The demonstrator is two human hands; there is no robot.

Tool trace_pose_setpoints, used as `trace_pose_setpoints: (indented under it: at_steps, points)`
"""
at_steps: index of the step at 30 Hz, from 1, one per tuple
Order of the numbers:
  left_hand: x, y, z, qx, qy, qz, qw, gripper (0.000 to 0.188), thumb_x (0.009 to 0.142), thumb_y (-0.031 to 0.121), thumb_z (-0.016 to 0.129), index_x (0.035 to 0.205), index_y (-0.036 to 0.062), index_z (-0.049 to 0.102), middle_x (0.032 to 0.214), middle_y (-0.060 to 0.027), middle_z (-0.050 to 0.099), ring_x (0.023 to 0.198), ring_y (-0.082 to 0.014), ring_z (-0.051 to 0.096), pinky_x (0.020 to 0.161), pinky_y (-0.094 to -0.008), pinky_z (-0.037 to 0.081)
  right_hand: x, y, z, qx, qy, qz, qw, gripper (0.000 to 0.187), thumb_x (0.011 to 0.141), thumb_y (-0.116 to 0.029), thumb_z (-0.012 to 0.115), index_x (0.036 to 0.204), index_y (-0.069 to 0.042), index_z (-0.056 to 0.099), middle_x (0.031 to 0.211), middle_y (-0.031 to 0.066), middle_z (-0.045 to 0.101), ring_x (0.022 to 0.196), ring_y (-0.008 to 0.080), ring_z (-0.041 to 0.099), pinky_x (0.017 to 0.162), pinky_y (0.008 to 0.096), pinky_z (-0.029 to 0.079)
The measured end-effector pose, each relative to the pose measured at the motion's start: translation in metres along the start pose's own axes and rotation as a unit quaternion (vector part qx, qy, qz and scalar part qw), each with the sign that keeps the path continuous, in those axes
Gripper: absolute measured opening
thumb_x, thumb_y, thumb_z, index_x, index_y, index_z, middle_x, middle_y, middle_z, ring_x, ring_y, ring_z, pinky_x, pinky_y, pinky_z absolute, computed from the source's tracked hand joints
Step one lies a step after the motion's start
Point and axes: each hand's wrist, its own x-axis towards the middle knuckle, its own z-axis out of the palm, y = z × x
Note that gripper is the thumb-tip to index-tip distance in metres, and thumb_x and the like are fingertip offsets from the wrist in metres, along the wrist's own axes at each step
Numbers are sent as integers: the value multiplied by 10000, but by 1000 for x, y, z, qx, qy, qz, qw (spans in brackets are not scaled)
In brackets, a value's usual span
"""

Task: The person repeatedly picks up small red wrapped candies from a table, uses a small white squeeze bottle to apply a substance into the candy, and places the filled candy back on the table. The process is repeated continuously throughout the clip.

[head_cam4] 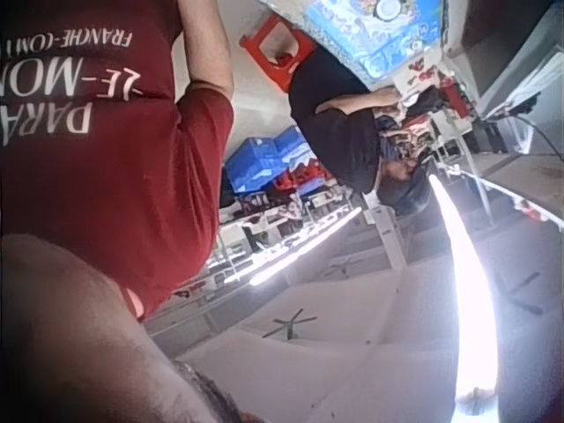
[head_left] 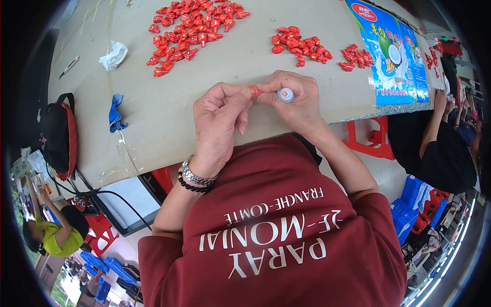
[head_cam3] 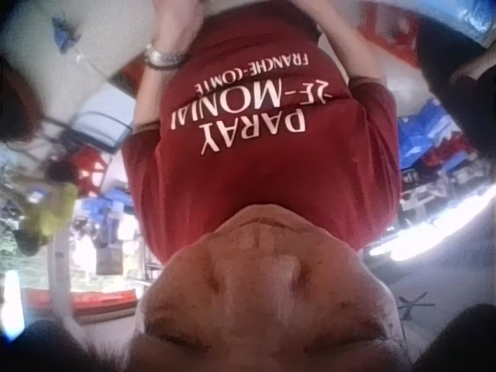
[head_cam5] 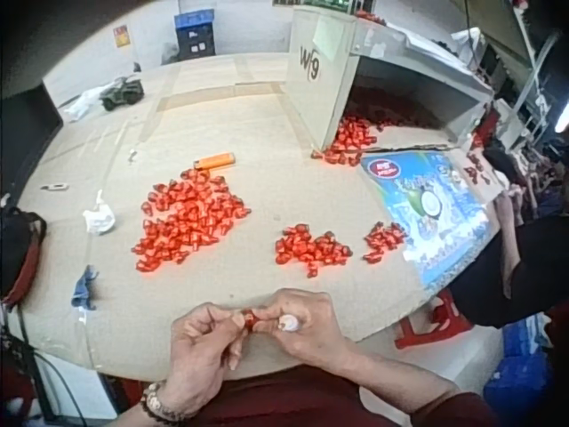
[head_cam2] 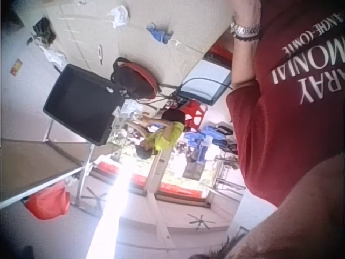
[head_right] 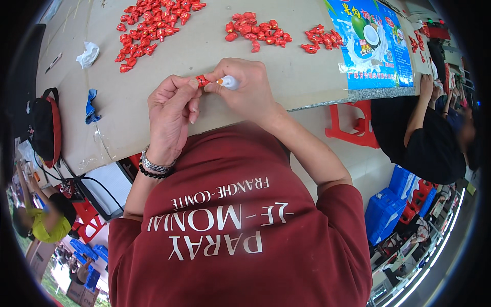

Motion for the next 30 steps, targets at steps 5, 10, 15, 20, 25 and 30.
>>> trace_pose_setpoints:
  at_steps: [5,10,15,20,25,30]
  points:
    - [-1,0,0,29,-2,11,1000,79,891,103,616,862,33,593,720,-33,592,543,-45,489,442,-187,372,-1,0,-1,5,-6,-7,1000,170,665,7,761,750,-12,616,692,85,632,608,198,618,527,287,460]
    - [-1,-3,-1,54,-3,23,998,75,894,103,613,862,38,593,718,-21,592,543,-42,486,443,-186,363,-3,5,0,16,0,-25,1000,179,662,18,756,755,-10,606,688,81,620,604,198,607,526,288,454]
    - [-1,-4,-1,58,-6,35,998,74,900,104,607,864,41,595,714,-16,588,542,-42,482,444,-186,362,-2,5,0,22,3,-24,999,171,666,17,755,758,-10,614,685,80,617,598,190,599,529,281,452]
    - [1,-1,0,62,0,27,998,112,898,114,616,952,16,617,726,-14,595,545,-39,479,445,-181,364,0,-1,-2,37,29,21,999,139,703,7,743,795,-4,640,683,63,633,608,129,596,531,261,448]
    - [-7,1,4,232,18,131,964,210,873,78,645,1060,-14,624,819,-31,643,600,-16,499,468,-164,386,-2,-17,-5,166,57,197,964,77,775,-31,710,817,5,656,683,32,639,612,72,578,535,224,455]
    - [-7,-5,2,325,7,270,906,241,855,35,655,1092,1,623,867,-49,663,626,-6,518,485,-156,399,-3,-28,-9,243,37,267,932,91,787,-74,714,800,-6,655,684,25,631,586,63,560,519,209,447]
